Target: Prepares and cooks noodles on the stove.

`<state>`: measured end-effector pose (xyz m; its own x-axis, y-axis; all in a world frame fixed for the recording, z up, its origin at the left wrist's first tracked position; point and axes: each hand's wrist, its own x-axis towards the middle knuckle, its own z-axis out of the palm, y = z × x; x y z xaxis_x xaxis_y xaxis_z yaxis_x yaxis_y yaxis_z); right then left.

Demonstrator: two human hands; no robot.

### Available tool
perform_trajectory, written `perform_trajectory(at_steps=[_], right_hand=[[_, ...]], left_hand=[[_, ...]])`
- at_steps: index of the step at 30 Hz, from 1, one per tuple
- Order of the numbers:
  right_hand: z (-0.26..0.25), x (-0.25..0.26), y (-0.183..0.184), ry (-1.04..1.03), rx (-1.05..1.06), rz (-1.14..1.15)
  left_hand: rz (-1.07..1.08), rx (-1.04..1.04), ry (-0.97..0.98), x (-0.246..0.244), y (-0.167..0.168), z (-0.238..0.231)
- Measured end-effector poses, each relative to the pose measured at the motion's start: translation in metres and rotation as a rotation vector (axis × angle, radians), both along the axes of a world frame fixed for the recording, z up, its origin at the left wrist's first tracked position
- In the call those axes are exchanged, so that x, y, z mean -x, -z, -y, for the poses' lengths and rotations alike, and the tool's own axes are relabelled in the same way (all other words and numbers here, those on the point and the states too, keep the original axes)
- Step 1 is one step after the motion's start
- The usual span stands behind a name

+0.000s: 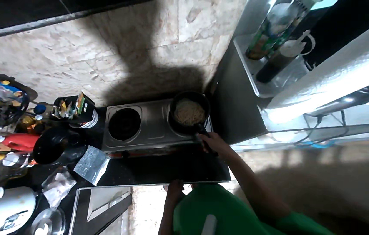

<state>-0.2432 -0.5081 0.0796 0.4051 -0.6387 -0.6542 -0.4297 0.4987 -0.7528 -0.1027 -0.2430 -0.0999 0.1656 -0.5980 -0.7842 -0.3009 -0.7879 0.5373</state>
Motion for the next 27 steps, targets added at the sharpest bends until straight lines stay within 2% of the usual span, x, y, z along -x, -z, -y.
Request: perform_trajectory(at_steps=[2,4,6,8,11,14,16,18,20,24,27], right_hand=[[0.007,0.002,-0.003,0.015,-0.094,0.035],[0.011,0.0,-0.004,0.036,-0.132,0.03],[0.014,-0.01,-0.011,0.028,-0.062,-0.026],[0.023,-0.028,-0.02,0.016,0.021,-0.04],[0.045,-0.05,-0.016,0.041,0.078,0.019],[0.029,-0.031,-0.031,0.003,0.128,0.046],[0.004,-0.007,-0.05,-0.011,0.131,0.038],[-0.001,-0.007,-0.058,-0.009,0.122,0.046],[0.006,-0.017,-0.043,-0.006,0.124,0.057],[0.001,-0.008,-0.034,-0.029,0.128,0.025],[-0.003,0.003,-0.029,-0.042,0.098,0.01]], left_hand=[[-0.019,0.022,0.036,0.0,0.007,0.001],[-0.016,0.02,0.204,-0.001,0.016,-0.008],[-0.024,-0.005,0.367,-0.001,0.028,-0.021],[-0.042,-0.013,0.416,-0.003,0.049,-0.038],[-0.063,0.002,0.185,0.003,0.069,-0.064],[0.005,-0.09,-0.033,0.0,0.071,-0.086],[0.089,-0.205,-0.032,-0.004,0.079,-0.099],[0.118,-0.233,0.002,-0.008,0.093,-0.11],[0.057,-0.178,0.053,-0.005,0.078,-0.109],[-0.043,0.039,0.164,-0.012,0.034,-0.058],[-0.191,0.129,0.014,0.012,-0.007,-0.006]])
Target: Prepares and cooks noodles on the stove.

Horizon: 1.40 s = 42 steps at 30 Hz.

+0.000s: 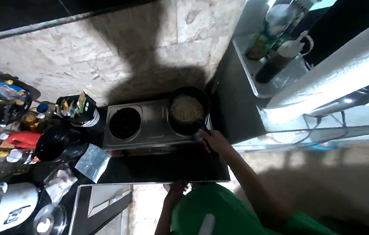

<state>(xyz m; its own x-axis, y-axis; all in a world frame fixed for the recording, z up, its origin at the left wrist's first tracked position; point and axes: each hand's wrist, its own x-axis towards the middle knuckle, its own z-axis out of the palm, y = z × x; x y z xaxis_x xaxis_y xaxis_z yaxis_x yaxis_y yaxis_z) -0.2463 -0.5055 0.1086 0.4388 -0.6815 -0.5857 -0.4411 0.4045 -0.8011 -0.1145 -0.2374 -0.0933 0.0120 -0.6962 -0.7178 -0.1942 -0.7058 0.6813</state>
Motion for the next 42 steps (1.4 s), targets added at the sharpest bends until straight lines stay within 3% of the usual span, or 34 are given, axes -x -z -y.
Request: perform_trajectory(at_steps=[2,4,8,13,15,16,18,21,22,23,25,27,29,32,34,36,37,39,40,42], right_hand=[[0.004,-0.005,0.01,0.015,-0.005,0.003],[0.005,-0.007,0.021,0.014,-0.006,-0.016],[0.006,-0.005,0.033,-0.041,-0.002,-0.05],[0.019,-0.001,0.028,-0.1,-0.058,-0.054],[0.019,-0.002,0.029,-0.101,-0.059,-0.058],[0.019,-0.002,0.029,-0.11,-0.054,-0.068],[0.021,-0.002,0.031,-0.131,-0.025,-0.102],[0.018,0.004,0.028,-0.167,0.121,-0.218],[0.015,0.008,0.027,-0.175,0.198,-0.271],[0.009,0.012,0.024,-0.174,0.301,-0.324],[-0.012,0.018,0.014,-0.146,0.617,-0.398],[-0.038,0.021,0.002,-0.125,0.937,-0.362],[-0.073,0.008,-0.012,-0.202,1.055,-0.235],[-0.127,-0.024,0.006,-0.45,0.892,-0.029],[-0.169,-0.052,0.041,-0.602,0.644,0.082],[-0.225,-0.083,0.066,-0.597,0.289,0.228],[-0.261,-0.105,0.047,-0.538,0.091,0.224],[-0.319,-0.152,-0.042,-0.543,-0.376,0.021],[-0.348,-0.169,-0.07,-0.539,-0.462,-0.084],[-0.406,-0.186,-0.092,-0.596,-0.469,-0.108]], left_hand=[[-0.149,0.043,-0.202,0.01,-0.018,0.041],[-0.264,0.057,-0.403,0.022,-0.014,0.073],[-0.514,-0.038,-0.711,0.033,-0.024,0.124],[-0.779,-0.067,-1.006,0.037,-0.017,0.153],[-0.793,-0.069,-1.07,0.038,-0.019,0.155],[-0.71,-0.041,-1.049,0.038,-0.018,0.154],[-0.291,0.053,-0.853,0.036,-0.02,0.151],[0.576,0.1,-0.148,0.032,-0.044,0.153],[0.771,0.107,0.08,0.035,-0.054,0.156],[0.86,0.103,0.224,0.04,-0.06,0.158],[0.894,0.083,0.309,0.044,-0.069,0.155],[0.8,0.135,0.234,0.041,-0.08,0.141],[0.618,0.338,0.017,0.033,-0.075,0.1],[0.27,0.566,-0.488,0.015,-0.066,0.04],[0.107,0.594,-0.947,0.005,-0.066,-0.005],[0.106,0.553,-1.24,-0.001,-0.078,-0.05],[0.135,0.532,-1.284,0.0,-0.088,-0.069],[0.285,0.452,-1.21,0.003,-0.099,-0.108],[0.366,0.391,-1.17,0.001,-0.105,-0.136],[0.494,0.244,-1.098,-0.017,-0.13,-0.21]])
